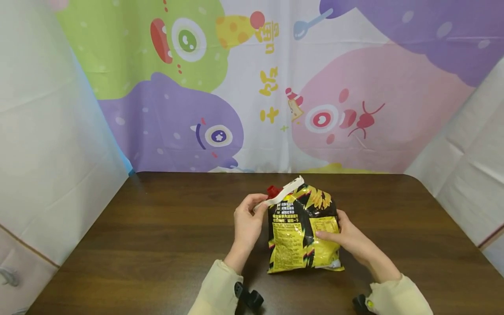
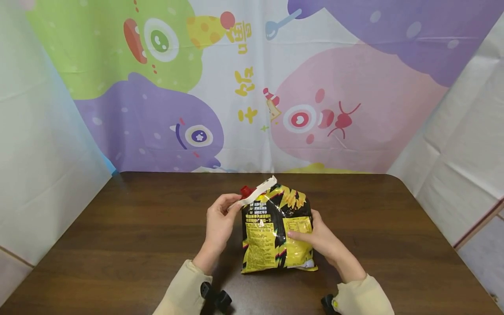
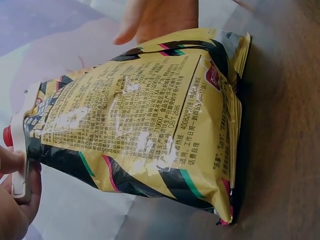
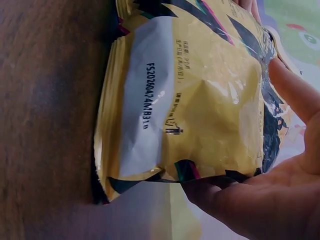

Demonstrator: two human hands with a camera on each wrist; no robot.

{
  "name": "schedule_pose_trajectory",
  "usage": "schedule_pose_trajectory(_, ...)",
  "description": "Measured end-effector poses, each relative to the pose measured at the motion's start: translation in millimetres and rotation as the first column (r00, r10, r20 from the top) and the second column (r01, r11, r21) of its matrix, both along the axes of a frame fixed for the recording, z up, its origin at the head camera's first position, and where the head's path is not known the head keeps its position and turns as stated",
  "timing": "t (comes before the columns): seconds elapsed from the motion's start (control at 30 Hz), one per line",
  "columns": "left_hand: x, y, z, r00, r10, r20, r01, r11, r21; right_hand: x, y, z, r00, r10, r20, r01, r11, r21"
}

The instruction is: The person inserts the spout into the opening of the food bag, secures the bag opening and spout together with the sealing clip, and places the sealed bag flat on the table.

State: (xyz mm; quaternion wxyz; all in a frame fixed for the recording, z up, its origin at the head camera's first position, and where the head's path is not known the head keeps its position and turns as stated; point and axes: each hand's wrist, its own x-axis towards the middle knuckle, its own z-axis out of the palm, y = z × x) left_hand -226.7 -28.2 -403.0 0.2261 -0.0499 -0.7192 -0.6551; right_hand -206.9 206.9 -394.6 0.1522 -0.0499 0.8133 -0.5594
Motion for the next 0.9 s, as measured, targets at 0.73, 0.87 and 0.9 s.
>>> schedule_pose_trajectory(0.73, 13.3, -3.1, 22.7, 1.0, -0.005, -0.002, 0.005, 0.998, 0.062, -1.9, -5.1, -21.3, 1.0, -0.031, 0.002, 0.031, 0.999, 0.006)
schedule_pose_trajectory(0.87, 13.5, -3.0, 22.4, 1.0, -0.011, 0.007, 0.01, 0.997, 0.073, -2.0, -7.3, -22.6, 0.998, -0.053, 0.029, 0.053, 0.999, -0.012)
schedule_pose_trajectory(0.9, 13.4, -3.0, 22.0, 1.0, -0.013, 0.007, 0.012, 0.997, 0.075, -1.7, -7.8, -22.7, 0.998, -0.054, 0.034, 0.054, 0.998, -0.02)
